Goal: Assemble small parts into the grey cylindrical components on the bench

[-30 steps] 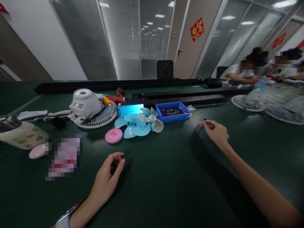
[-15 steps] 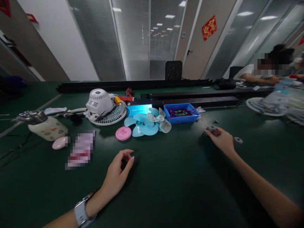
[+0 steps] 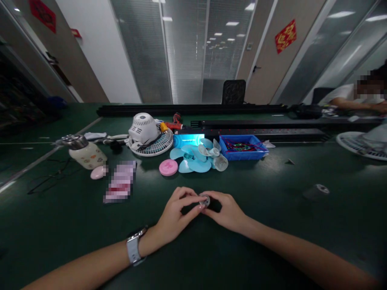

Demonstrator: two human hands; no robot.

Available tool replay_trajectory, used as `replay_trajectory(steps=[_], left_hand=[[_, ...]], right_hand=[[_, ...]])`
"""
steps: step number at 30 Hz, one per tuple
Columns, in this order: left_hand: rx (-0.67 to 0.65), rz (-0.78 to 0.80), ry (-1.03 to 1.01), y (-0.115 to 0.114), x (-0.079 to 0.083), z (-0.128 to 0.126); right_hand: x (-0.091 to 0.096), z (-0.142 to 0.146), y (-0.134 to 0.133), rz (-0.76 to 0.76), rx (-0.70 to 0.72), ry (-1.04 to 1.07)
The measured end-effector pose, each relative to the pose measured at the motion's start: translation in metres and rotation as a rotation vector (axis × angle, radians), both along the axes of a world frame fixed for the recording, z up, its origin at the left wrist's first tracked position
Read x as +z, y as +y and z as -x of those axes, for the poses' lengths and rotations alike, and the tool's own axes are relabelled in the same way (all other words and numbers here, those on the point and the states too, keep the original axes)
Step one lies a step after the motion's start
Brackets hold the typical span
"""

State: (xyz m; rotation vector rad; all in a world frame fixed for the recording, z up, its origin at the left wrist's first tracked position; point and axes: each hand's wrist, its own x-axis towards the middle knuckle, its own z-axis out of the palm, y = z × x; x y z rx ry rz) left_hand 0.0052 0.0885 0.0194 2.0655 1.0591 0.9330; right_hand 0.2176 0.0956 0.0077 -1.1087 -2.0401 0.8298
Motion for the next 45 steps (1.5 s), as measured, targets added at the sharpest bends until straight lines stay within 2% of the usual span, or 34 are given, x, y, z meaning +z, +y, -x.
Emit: replay_trajectory(steps=[5,13,19,22,28,32,36,38,42,45], left_hand=[[0.039,-0.002,-0.029,0.008,0.002,-0.009],[0.069,0.067,0.003,0.016,0.011,-0.018],[0.134,-0.011,-0.086,0.018,0.025,-0.006],[0.177,-0.005,-0.04,0.019,0.017,0.008],[0.165,0.058,0.053,0.014,-0.016,0.029],[0.239,-0.009,0.126,0.013,-0.016,0.038],[0.354,-0.192,0.191,0.037,-0.003,0.038],[0.325,-0.276,0.224,0.054,-0.002,0.033],[0.196,-0.284,0.358,0.079,-0.016,0.024],[0.178,-0.317,0.359,0.078,-0.027,0.024]], right_hand=[[-0.008,-0.003,0.002,-0.063,-0.032,-0.027],[-0.013,-0.002,0.0,-0.06,-0.041,-0.037],[-0.007,-0.003,0.0,-0.035,-0.02,-0.052],[-0.006,-0.002,0.0,-0.024,-0.026,-0.061],[-0.006,-0.001,-0.001,-0.016,-0.038,-0.065],[-0.005,-0.002,-0.001,-0.008,-0.037,-0.064],[-0.004,-0.002,-0.001,0.016,-0.026,-0.058],[-0.004,-0.002,-0.001,0.019,-0.018,-0.053],[-0.004,-0.003,-0.001,0.021,-0.035,-0.064],[-0.004,-0.003,-0.001,0.025,-0.035,-0.089]])
